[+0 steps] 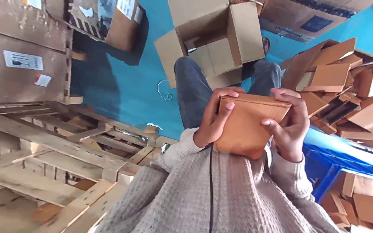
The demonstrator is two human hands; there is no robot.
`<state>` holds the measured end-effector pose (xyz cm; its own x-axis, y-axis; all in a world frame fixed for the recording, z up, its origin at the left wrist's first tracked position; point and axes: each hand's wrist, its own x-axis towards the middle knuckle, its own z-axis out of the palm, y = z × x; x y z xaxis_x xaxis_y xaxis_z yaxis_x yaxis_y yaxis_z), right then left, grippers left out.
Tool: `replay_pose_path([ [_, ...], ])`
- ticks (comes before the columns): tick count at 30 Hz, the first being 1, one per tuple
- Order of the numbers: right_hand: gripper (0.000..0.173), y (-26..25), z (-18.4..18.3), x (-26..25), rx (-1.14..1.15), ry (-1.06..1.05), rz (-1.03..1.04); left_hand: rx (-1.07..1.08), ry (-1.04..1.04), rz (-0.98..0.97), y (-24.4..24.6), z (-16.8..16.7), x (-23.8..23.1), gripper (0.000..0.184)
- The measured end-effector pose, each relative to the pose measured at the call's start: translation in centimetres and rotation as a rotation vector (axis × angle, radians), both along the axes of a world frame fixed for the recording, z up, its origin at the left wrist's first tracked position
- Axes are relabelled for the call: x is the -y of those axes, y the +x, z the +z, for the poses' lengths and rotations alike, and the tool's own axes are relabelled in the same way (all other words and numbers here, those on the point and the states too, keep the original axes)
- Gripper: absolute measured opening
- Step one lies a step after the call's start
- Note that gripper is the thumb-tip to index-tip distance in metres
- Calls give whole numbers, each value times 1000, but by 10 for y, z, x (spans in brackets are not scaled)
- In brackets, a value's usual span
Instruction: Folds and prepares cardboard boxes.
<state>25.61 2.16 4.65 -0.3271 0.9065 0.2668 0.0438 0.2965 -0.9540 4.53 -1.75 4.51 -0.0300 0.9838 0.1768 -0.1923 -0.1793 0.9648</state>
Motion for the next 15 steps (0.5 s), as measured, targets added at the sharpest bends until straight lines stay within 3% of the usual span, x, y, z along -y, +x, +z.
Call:
replay_pose_path([
  [8,30,-16,-1,-5,-34,41,-67,90,-152,-143,-20,9,-17,45],
  [15,20,-21,-14,-9,-74,-79,-113,144,-132,-48,-14,-5,-27,28],
])
